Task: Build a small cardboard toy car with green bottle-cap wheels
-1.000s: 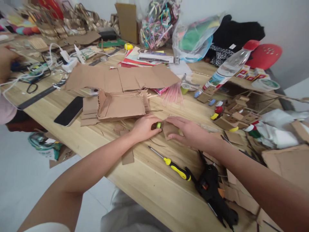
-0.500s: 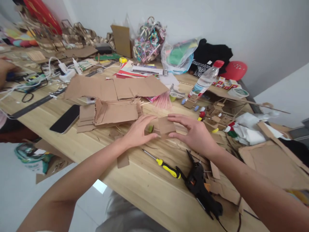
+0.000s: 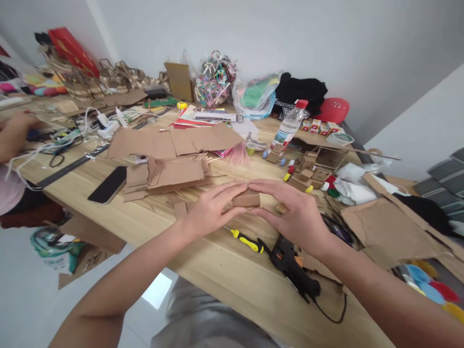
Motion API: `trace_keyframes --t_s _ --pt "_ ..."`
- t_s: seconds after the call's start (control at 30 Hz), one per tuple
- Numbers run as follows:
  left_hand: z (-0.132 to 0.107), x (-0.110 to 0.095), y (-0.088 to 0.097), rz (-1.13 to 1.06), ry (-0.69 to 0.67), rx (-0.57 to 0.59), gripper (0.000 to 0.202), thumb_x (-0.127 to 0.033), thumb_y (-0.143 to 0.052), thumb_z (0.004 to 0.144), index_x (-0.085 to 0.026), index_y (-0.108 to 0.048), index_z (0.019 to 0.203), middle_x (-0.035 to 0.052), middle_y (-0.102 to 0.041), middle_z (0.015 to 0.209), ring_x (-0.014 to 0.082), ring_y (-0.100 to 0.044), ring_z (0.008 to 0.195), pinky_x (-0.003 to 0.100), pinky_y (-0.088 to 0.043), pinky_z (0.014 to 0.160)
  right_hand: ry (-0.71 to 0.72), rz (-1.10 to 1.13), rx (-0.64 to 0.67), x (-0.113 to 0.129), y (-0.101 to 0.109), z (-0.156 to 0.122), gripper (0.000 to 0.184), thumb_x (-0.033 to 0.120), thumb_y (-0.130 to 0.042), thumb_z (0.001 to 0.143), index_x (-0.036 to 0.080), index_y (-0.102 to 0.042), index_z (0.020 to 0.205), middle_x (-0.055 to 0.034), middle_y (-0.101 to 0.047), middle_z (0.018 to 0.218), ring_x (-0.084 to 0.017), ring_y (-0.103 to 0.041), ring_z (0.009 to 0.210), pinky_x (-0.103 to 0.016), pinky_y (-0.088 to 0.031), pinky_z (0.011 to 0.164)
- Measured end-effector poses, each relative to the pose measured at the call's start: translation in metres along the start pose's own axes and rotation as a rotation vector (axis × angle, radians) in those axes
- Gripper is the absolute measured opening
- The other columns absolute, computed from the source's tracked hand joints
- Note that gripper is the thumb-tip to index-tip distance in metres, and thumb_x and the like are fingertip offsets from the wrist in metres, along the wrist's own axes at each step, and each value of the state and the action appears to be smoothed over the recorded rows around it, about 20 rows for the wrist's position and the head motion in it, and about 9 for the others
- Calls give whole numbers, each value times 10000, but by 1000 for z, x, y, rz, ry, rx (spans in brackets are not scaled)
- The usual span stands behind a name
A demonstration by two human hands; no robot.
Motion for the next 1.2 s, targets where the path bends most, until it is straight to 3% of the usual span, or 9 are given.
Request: trace_keyframes --t_s 0.13,0.27,0.33,0.5,0.63,0.77,0.9,1.03,1.2 --pt "-2 -11 6 120 -111 -6 380 -314 -582 993 -193 -569 1354 95 -779 1170 197 -757 1053 315 -623 939 88 -90 -7 14 8 -4 239 247 -640 969 205 -698 1196 -99 -794 1133 -223 -766 1026 -332 -639 902" --pt "-2 -28 16 94 -158 -45 370 -336 -572 998 -182 -586 1335 86 -798 1109 174 -778 944 259 -624 863 84 -108 -7 30 14 -9 225 304 -606 992 219 -716 1169 -87 -799 1118 -227 -765 1026 -339 -636 902" --pt "-3 -37 22 18 -84 -41 349 -358 -587 989 -193 -628 1294 85 -798 1113 180 -775 965 265 -618 869 40 -89 7 39 16 -12 239 333 -600 992 237 -722 1173 -76 -800 1121 -236 -766 1022 -356 -635 904" --pt "-8 -60 33 -294 315 -41 326 -448 -697 899 -220 -755 1124 86 -812 1054 224 -775 918 318 -628 808 -82 -57 -1 58 22 -18 238 392 -645 952 271 -750 1129 -65 -809 1069 -261 -773 973 -395 -635 888" --pt "-8 -73 36 -447 519 -85 255 -390 -736 853 -215 -802 1027 81 -822 1003 224 -772 871 317 -626 786 -102 -41 -42 73 23 -20 194 358 -644 947 279 -757 1083 -51 -817 1015 -256 -778 939 -386 -637 855" --pt "-4 -78 34 -488 566 -140 174 -313 -767 806 -229 -819 950 67 -827 963 230 -777 876 333 -627 805 -127 28 -102 79 22 -20 171 282 -628 943 262 -754 1057 -52 -817 1028 -241 -779 926 -361 -637 828" --pt "1 -76 24 -506 539 -228 136 -261 -788 773 -235 -825 901 68 -828 927 234 -782 891 353 -622 855 -262 145 -131 72 22 -19 158 261 -665 895 242 -771 1010 -47 -824 968 -237 -784 878 -348 -639 793" --pt "5 -71 12 -530 572 -286 131 -320 -806 758 -232 -827 853 76 -826 876 245 -782 834 367 -635 795 -405 261 -138 60 21 -17 159 286 -703 854 251 -787 984 -44 -826 957 -251 -785 878 -374 -637 813" --pt "9 -61 4 -562 699 -272 201 -370 -838 711 -230 -833 854 69 -826 849 217 -769 731 316 -634 701 -455 280 -168 44 16 -14 171 308 -704 847 259 -805 975 -39 -830 919 -258 -789 845 -367 -644 747"
Point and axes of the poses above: each hand's wrist, its own z-axis towards the middle knuckle, its own y-axis out of the back of the hand, x = y × z, the point moved 1 cm from there along z, towards the middle knuckle
